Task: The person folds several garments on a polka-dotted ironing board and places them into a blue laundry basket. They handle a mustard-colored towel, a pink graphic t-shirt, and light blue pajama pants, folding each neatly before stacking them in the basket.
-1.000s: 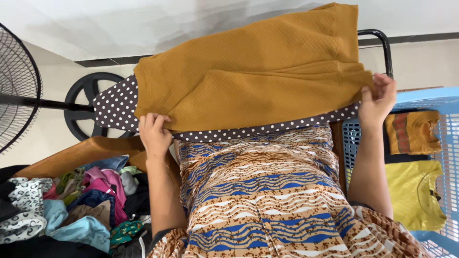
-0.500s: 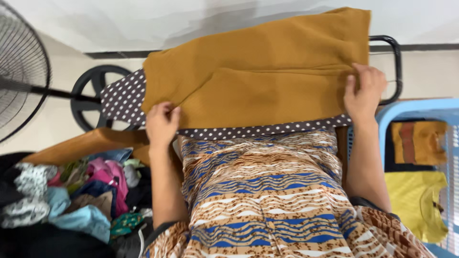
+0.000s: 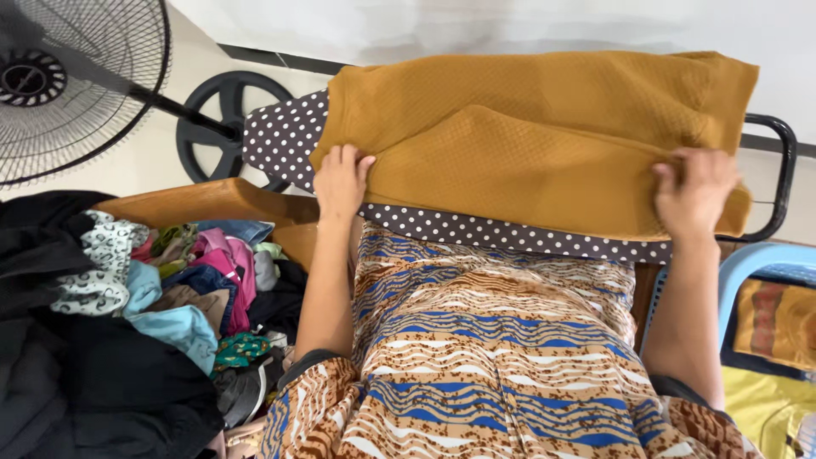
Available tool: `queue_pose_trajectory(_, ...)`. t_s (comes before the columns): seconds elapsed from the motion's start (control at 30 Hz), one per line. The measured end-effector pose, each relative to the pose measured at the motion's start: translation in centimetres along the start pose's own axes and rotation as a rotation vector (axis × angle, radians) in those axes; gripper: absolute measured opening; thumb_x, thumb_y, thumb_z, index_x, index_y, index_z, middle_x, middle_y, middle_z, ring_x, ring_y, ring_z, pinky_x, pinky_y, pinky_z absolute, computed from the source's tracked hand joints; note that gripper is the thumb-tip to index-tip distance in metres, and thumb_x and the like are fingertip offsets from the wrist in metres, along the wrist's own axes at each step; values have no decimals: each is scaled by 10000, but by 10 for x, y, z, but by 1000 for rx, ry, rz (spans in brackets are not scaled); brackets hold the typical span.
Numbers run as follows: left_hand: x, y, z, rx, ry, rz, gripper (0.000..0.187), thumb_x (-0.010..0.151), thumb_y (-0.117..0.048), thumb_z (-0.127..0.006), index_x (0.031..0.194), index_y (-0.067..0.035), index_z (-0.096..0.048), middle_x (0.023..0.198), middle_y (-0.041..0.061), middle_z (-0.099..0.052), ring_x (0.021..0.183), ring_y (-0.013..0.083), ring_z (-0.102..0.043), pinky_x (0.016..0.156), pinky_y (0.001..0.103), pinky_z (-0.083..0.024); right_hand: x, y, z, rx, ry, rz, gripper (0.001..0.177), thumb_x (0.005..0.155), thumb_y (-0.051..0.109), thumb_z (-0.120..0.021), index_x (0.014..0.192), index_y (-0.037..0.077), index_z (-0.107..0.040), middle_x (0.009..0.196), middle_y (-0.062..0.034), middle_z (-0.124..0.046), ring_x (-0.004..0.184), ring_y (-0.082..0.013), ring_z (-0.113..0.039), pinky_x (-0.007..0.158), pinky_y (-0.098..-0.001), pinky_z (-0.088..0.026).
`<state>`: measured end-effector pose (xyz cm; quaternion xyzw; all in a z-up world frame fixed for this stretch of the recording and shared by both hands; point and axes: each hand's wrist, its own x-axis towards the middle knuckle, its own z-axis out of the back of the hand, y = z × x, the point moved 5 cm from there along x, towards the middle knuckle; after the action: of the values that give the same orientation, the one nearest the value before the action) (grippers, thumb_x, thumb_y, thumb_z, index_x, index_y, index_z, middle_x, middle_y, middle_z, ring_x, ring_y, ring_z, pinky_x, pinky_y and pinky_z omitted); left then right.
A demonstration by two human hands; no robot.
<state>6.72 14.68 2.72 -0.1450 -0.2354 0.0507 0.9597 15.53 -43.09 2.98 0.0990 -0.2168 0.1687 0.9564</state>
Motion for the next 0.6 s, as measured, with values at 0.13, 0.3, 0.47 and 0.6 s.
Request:
queue_pose_trajectory(0.13,-8,9,-10,88,-22,-14,305,989,-398,-693,929,-117,-590,897,87,-572,815,305,-617,636,418,-510,5,17,-3,-46,60,62,231,1042,165,-752,1239,92,-656,1189,-94,-597,1244,-316,-513,1120,-480,-353)
queue_pose_trajectory(0.3,-12,5,-3,126,-78,1,274,1014,-371,-701,960,-121,-602,934,87,-570,884,302,-591,714,422,-491,10,27,15,29,29,-119,166,1089,175,-760,1194,104,-654,1217,-115,-604,1235,-340,-503,1125,-487,-342)
queue_pose_trajectory(0.47,-4,-16,18,173,-159,-53,245,953,-339,-731,1004,-126,-621,1073,101,-606,1012,331,-560,855,475,-434,20,41,28,-37,-66,-21,419,980,158,-764,1347,0,-637,1359,-233,-572,1336,-439,-460,1128,-556,-325)
queue_pose_trajectory(0.6,-12,-51,31,-187,6,-302,189,893,-193,-741,1021,-112,-627,1142,92,-611,1079,339,-566,943,493,-435,2,16,47,207,-213,-235,318,1058,33,-681,1369,18,-613,1388,-224,-568,1357,-417,-499,1171,-511,-395)
